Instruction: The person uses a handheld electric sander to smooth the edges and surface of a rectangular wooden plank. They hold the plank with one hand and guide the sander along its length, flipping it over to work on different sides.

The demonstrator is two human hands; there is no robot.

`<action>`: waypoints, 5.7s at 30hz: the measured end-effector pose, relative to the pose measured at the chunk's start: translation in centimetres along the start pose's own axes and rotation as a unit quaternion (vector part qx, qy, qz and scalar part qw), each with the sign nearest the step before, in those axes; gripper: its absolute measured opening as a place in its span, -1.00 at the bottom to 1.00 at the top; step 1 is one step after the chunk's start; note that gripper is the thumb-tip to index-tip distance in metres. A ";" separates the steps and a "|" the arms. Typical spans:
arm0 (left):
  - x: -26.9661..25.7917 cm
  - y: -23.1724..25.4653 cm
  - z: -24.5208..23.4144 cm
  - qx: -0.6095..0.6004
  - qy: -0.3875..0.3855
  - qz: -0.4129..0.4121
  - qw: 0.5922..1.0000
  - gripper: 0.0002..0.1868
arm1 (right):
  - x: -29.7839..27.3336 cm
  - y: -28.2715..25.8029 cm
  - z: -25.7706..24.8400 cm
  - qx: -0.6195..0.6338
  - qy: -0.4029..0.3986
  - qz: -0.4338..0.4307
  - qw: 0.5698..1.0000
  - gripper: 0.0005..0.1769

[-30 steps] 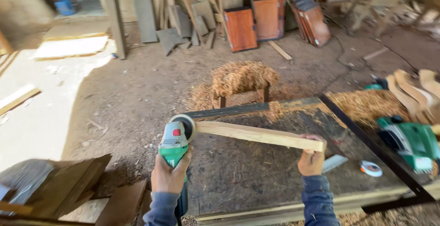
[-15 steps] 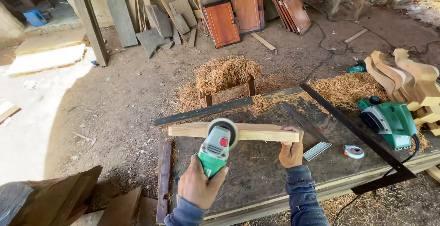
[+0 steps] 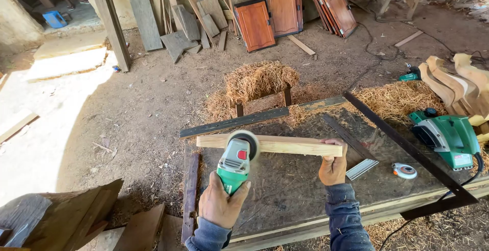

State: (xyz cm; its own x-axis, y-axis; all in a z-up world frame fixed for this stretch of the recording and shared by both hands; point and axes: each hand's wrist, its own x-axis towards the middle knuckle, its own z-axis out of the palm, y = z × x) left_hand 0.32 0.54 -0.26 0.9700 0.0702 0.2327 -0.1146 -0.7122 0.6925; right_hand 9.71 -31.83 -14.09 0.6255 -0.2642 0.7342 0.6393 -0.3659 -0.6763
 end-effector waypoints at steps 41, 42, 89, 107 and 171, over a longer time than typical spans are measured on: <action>1.6 -3.8 -4.4 0.036 0.088 -0.135 0.986 -0.35 | -0.2 0.1 -0.2 0.037 -0.004 0.035 0.999 -0.31; 1.5 -3.8 -4.0 0.045 0.077 -0.142 0.986 -0.35 | -0.1 -0.1 -0.3 0.011 -0.005 0.016 1.000 -0.34; -1.1 3.4 0.4 0.101 -0.049 -0.035 0.993 -0.37 | 0.1 -2.0 0.1 0.008 -0.019 0.000 1.000 -0.43; -1.6 5.0 2.2 0.124 -0.071 -0.036 0.989 -0.40 | -0.2 -1.6 0.1 0.010 -0.021 -0.007 1.000 -0.42; -2.6 0.5 2.3 0.008 0.052 -0.038 0.998 -0.40 | -0.6 -1.0 0.2 -0.018 -0.011 -0.017 1.000 -0.37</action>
State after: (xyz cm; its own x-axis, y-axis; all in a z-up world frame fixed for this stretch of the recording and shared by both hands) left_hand -1.81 -1.60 -2.09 0.9482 0.1962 0.2497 -0.0371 -0.7126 0.7006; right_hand 8.75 -31.13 -13.83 0.6134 -0.2317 0.7550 0.6445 -0.4056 -0.6481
